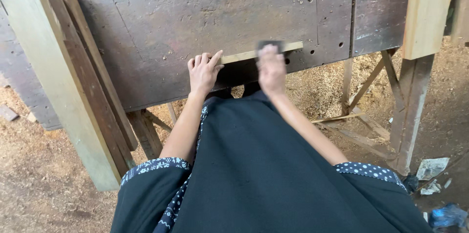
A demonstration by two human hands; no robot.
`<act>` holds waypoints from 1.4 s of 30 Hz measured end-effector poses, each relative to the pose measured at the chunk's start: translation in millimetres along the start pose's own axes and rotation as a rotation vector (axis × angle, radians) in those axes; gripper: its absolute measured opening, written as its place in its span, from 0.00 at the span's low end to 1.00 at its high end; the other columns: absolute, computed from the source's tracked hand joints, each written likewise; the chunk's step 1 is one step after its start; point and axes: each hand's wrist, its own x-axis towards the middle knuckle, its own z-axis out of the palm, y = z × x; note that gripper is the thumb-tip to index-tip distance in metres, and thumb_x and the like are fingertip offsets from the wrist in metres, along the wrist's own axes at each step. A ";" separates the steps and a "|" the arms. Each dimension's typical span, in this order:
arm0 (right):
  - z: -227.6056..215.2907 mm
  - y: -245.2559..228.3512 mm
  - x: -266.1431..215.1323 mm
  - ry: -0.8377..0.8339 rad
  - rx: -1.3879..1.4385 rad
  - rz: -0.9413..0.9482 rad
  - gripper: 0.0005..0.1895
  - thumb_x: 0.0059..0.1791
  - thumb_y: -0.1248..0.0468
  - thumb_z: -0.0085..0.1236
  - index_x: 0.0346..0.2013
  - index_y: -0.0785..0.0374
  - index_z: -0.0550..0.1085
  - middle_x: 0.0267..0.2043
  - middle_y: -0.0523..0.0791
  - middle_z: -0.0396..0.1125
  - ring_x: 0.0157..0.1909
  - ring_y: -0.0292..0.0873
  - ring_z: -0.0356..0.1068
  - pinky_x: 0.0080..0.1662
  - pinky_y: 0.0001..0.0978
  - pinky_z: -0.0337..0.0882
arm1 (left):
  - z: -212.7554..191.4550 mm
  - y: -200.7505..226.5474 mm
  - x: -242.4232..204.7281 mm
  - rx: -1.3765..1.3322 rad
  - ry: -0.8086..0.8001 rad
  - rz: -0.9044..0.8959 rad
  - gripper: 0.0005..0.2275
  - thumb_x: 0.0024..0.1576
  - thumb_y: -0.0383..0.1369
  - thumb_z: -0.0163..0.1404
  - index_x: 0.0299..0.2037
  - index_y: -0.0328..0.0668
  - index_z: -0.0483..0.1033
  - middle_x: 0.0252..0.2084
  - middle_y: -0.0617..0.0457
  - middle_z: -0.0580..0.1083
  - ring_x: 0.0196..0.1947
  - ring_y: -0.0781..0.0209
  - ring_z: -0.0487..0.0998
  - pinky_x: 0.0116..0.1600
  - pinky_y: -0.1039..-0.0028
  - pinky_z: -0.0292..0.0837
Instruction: The person sands the surface and edges of two wooden boards by hand using a piece of sandpaper on a workbench.
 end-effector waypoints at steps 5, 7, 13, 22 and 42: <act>-7.8 -0.9 -9.0 -0.273 0.080 -0.041 0.20 0.56 0.66 0.44 0.63 0.58 0.73 0.70 0.45 0.63 0.75 0.44 0.60 0.75 0.45 0.56 | -0.2 3.9 -7.4 0.012 0.007 -0.007 0.16 0.57 0.41 0.56 0.55 0.61 0.76 0.50 0.56 0.72 0.54 0.56 0.70 0.61 0.59 0.57; -16.2 18.7 -6.5 -0.165 0.032 0.072 0.19 0.57 0.66 0.45 0.63 0.58 0.74 0.70 0.45 0.63 0.75 0.45 0.59 0.75 0.45 0.55 | 1.3 5.5 -8.2 0.012 0.024 0.009 0.16 0.57 0.41 0.56 0.56 0.60 0.76 0.50 0.56 0.72 0.55 0.56 0.69 0.61 0.59 0.56; 8.9 5.3 -5.9 -0.088 -0.007 -0.029 0.23 0.55 0.70 0.46 0.66 0.61 0.71 0.74 0.50 0.58 0.77 0.51 0.52 0.75 0.49 0.50 | 0.8 3.3 0.4 0.012 -0.047 -0.017 0.16 0.59 0.41 0.56 0.57 0.61 0.76 0.47 0.55 0.72 0.53 0.55 0.69 0.61 0.59 0.56; -9.3 40.7 24.2 -0.092 -0.131 0.086 0.20 0.57 0.66 0.48 0.65 0.57 0.71 0.72 0.46 0.61 0.76 0.47 0.55 0.73 0.47 0.50 | -1.6 3.1 13.3 0.183 0.006 0.032 0.24 0.47 0.38 0.58 0.57 0.57 0.74 0.46 0.52 0.71 0.54 0.52 0.69 0.60 0.49 0.55; -3.4 -2.2 20.5 -0.471 -0.133 0.238 0.21 0.58 0.63 0.41 0.66 0.56 0.69 0.71 0.46 0.60 0.73 0.47 0.56 0.72 0.44 0.53 | 6.4 -3.4 17.0 0.120 -0.083 -0.017 0.22 0.54 0.38 0.58 0.59 0.59 0.72 0.45 0.53 0.70 0.51 0.52 0.68 0.57 0.53 0.57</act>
